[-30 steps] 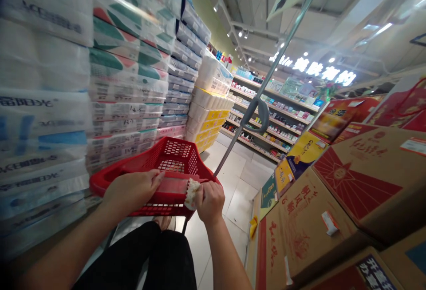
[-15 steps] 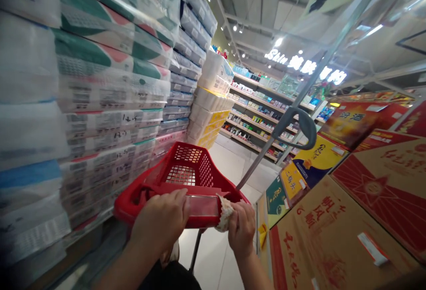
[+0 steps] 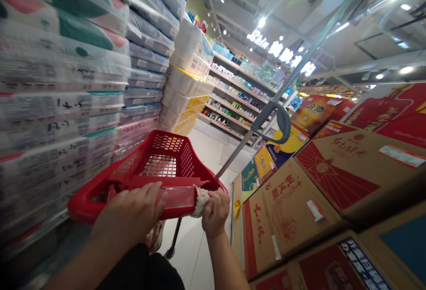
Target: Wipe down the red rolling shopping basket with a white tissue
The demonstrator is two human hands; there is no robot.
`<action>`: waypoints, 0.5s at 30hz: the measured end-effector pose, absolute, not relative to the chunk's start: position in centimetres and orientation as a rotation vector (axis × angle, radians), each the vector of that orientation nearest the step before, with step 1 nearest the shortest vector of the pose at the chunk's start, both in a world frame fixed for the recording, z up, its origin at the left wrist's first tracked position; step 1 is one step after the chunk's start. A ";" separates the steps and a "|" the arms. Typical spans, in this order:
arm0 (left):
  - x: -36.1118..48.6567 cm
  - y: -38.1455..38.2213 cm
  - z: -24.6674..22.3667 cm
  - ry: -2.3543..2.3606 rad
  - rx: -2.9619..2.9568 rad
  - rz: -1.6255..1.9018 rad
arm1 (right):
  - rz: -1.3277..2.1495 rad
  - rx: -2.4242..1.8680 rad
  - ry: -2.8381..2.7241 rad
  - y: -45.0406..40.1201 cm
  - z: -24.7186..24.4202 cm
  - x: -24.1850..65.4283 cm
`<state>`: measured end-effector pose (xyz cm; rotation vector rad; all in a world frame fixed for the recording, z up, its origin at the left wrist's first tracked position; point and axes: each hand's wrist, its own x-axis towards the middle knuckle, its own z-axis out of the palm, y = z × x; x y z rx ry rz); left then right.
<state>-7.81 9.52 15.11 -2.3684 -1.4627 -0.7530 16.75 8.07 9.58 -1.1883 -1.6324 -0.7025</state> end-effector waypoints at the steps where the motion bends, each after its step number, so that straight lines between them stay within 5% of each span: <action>1: -8.1 9.5 15.3 -1.444 -2.371 -0.739 | -0.704 -1.188 -1.630 8.0 9.8 16.3; 15: -9.7 6.4 15.7 -1.545 -2.350 -0.813 | -0.605 -1.259 -1.631 5.6 11.5 12.9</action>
